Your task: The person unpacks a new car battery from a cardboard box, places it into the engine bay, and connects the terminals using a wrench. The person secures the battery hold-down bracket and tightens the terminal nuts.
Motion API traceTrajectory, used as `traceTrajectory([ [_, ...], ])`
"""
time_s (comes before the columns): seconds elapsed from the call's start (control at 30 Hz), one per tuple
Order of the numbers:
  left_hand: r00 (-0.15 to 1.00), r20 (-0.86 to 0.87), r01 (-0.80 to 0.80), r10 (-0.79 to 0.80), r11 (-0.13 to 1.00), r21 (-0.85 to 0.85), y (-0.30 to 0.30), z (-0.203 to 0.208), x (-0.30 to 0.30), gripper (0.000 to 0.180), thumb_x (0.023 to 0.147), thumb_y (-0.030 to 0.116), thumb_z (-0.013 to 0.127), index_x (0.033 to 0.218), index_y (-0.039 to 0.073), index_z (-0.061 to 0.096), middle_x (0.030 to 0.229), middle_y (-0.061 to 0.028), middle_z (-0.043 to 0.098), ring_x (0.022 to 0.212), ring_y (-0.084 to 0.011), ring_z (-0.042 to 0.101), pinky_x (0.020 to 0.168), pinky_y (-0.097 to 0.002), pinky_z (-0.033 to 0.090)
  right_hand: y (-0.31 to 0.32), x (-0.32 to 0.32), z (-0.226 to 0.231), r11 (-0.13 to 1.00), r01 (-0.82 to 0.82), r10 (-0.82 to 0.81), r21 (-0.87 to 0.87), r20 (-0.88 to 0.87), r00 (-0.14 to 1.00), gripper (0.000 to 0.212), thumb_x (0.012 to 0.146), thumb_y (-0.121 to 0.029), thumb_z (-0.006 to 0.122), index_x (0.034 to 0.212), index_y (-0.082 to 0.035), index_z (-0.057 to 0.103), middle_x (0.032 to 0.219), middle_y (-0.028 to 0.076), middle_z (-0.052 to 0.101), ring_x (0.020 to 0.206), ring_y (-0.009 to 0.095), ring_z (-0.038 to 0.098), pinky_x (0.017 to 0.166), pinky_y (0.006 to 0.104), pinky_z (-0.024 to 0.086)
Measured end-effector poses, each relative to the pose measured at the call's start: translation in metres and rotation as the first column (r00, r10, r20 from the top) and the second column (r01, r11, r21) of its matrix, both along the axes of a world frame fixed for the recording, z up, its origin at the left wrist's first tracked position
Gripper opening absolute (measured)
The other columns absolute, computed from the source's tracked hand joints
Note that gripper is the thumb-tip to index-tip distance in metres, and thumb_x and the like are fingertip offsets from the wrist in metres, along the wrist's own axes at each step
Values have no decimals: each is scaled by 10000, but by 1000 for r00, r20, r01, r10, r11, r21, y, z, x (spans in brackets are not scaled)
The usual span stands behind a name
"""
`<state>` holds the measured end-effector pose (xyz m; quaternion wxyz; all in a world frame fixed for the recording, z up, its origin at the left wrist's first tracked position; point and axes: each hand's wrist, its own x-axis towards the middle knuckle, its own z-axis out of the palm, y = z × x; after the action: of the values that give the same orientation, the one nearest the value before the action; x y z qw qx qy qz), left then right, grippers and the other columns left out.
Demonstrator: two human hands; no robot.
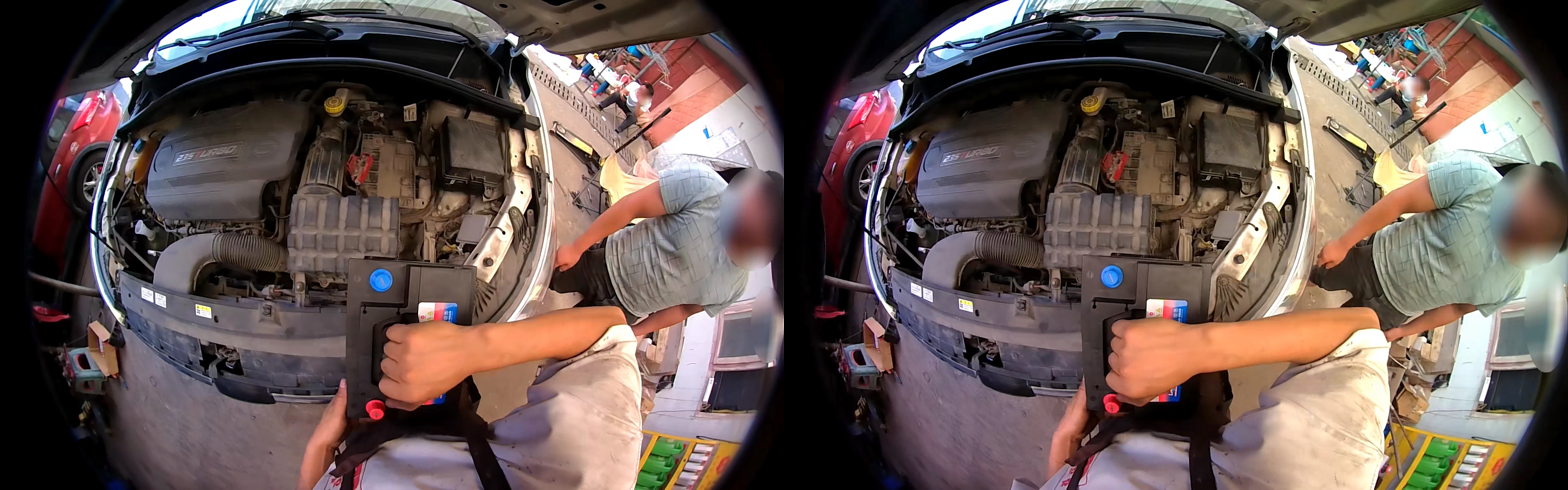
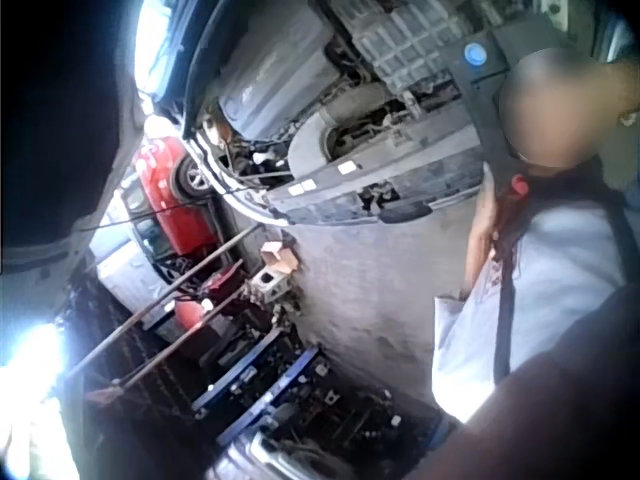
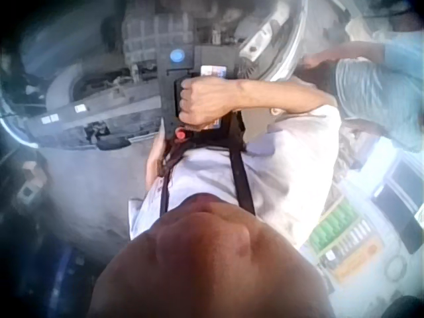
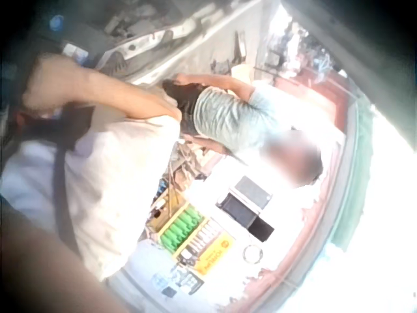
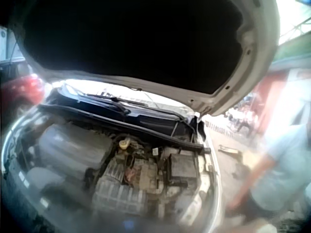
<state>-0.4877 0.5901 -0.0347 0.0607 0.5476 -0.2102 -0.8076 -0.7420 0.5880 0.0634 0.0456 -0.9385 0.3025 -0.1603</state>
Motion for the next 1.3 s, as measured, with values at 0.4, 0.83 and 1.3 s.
traceTrajectory([
  [0.4,805,363,380,-469,-61,-923,-25,71,23,479,771,187,834,1184,60,628,845,-65,551,668,-211,604,563,-331,475,28,14,-17,916,335,-313,-223,129,941,379,685,-428,741,738,-112,539,793,34,521,780,240,547,845,477,480],
  [0.83,828,461,292,-320,-456,-841,-8,53,3,210,766,94,765,918,65,623,742,-56,546,631,-240,581,502,-363,454,31,6,-21,909,332,-294,-253,176,939,434,592,-389,810,769,-99,540,840,48,525,828,255,540,838,465,482],
  [1.3,974,165,162,-157,-31,-986,-49,105,-21,256,855,142,787,952,5,594,746,-67,605,559,-126,523,505,-242,415,27,3,-17,926,290,-230,-243,245,942,406,631,-358,821,729,-108,516,786,34,494,768,234,530,811,443,487],
])
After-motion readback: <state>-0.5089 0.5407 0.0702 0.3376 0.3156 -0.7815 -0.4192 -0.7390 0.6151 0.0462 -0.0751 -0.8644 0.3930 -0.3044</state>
